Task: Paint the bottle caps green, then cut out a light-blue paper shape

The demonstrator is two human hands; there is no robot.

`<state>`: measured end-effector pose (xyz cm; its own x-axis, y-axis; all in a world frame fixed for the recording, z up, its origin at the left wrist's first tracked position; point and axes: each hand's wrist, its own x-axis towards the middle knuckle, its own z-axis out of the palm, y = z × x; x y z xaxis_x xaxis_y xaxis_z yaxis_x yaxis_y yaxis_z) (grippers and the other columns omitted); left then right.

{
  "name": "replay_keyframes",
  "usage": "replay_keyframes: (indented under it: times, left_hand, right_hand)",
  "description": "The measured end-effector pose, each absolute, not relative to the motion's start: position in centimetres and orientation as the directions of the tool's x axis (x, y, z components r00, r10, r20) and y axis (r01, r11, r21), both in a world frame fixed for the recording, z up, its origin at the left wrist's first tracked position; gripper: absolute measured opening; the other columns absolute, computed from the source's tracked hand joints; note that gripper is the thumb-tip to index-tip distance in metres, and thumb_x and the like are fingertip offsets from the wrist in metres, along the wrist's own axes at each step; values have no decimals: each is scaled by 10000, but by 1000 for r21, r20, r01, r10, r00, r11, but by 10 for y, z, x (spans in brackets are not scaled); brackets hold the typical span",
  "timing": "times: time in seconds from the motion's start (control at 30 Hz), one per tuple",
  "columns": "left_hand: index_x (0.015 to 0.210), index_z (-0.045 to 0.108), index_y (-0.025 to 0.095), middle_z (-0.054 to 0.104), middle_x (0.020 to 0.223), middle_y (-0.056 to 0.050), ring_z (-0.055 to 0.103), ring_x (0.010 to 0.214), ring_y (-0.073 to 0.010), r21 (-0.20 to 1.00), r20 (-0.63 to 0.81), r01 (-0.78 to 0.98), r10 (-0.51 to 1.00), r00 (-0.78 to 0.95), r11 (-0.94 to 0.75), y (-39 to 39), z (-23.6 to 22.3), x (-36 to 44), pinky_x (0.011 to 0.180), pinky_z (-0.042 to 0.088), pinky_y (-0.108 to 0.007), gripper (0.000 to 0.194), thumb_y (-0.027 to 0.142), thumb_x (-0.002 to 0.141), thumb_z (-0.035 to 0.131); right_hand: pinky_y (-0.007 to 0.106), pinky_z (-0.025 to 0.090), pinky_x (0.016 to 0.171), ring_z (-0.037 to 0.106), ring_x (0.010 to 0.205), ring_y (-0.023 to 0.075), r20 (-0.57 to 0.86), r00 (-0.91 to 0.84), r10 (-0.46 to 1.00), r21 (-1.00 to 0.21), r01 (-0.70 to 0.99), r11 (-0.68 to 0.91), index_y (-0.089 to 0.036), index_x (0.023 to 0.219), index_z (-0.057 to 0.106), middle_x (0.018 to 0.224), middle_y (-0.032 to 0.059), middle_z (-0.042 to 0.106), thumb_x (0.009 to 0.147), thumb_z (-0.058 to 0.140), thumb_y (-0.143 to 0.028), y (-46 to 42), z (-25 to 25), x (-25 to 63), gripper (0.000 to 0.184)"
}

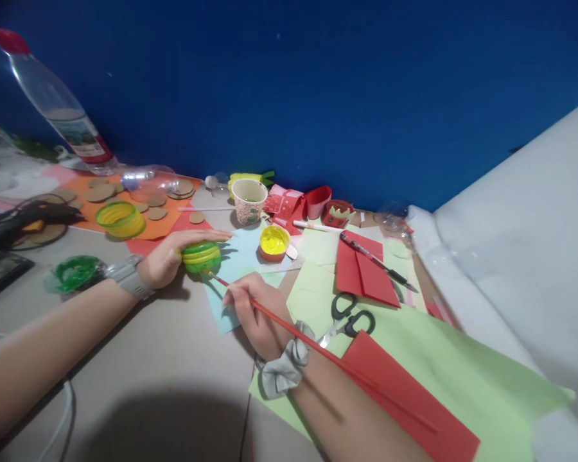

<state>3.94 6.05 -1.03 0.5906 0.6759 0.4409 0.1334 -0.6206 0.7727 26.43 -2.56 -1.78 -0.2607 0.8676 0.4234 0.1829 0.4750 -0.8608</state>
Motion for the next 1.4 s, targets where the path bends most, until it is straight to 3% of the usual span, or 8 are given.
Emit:
replay_keyframes:
  times: [0.13, 0.27, 0.37, 0.5, 0.67, 0.77, 1.4]
  left_hand:
    - [1253, 605, 110, 602, 1283, -212, 545, 1202, -361, 779, 430, 144, 686, 586, -611, 60, -9, 41, 1027, 387, -483, 829, 752, 840, 280]
    - [1245, 613, 116, 606, 1274, -212, 544, 1200, -361, 772, 439, 139, 679, 589, -620, 60, -9, 41, 1025, 386, -490, 817, 749, 840, 292]
    - [1254, 607, 128, 604, 1280, -204, 547, 1196, -358, 774, 435, 144, 683, 586, -617, 60, -10, 40, 1018, 391, -492, 799, 737, 851, 282]
    - [1251, 611, 135, 605, 1283, -199, 543, 1201, -358, 765, 454, 132, 674, 583, -630, 61, -10, 40, 1021, 389, -493, 786, 729, 857, 282]
    - [1267, 601, 134, 598, 1292, -201, 541, 1206, -359, 770, 452, 136, 684, 573, -623, 61, -9, 42, 1020, 394, -494, 794, 733, 852, 285]
    - [1268, 602, 144, 602, 1291, -195, 543, 1207, -356, 762, 461, 140, 681, 569, -632, 61, -9, 42, 1022, 394, -493, 785, 727, 858, 276]
    - [1278, 594, 146, 597, 1297, -192, 537, 1217, -354, 757, 463, 141, 676, 573, -638, 60, -12, 40, 1028, 391, -496, 774, 716, 867, 269]
  right_hand:
    - [285, 501, 646, 633, 694, 148, 461, -251, 851, -850, 150, 505, -225, 862, 553, 767, 3, 646, 991, 398, -260, -26, -17, 264, 204]
    - [271, 505, 652, 637, 683, 140, 444, -222, 868, -830, 264, 492, -229, 881, 545, 754, -7, 650, 980, 417, -216, -26, -18, 266, 162]
    - [274, 517, 671, 639, 715, 148, 534, -275, 799, -765, 245, 596, -232, 898, 529, 765, 1, 642, 971, 401, -184, -24, -18, 268, 155]
    - [279, 514, 725, 631, 814, 171, 634, -429, 643, -577, 292, 763, -206, 926, 541, 828, 44, 657, 948, 416, -166, -21, -14, 267, 133]
    - [288, 463, 593, 563, 650, 177, 646, -585, 490, -277, 419, 865, -180, 841, 540, 703, 50, 617, 954, 384, -169, -21, -10, 263, 193]
    - [306, 427, 564, 536, 628, 192, 606, -669, 431, -162, 426, 890, -177, 828, 543, 682, 51, 607, 950, 399, -179, -22, -12, 261, 188]
    - [292, 427, 586, 496, 651, 184, 661, -620, 422, -222, 376, 900, -184, 841, 501, 689, 40, 563, 931, 401, -126, -23, -13, 259, 147]
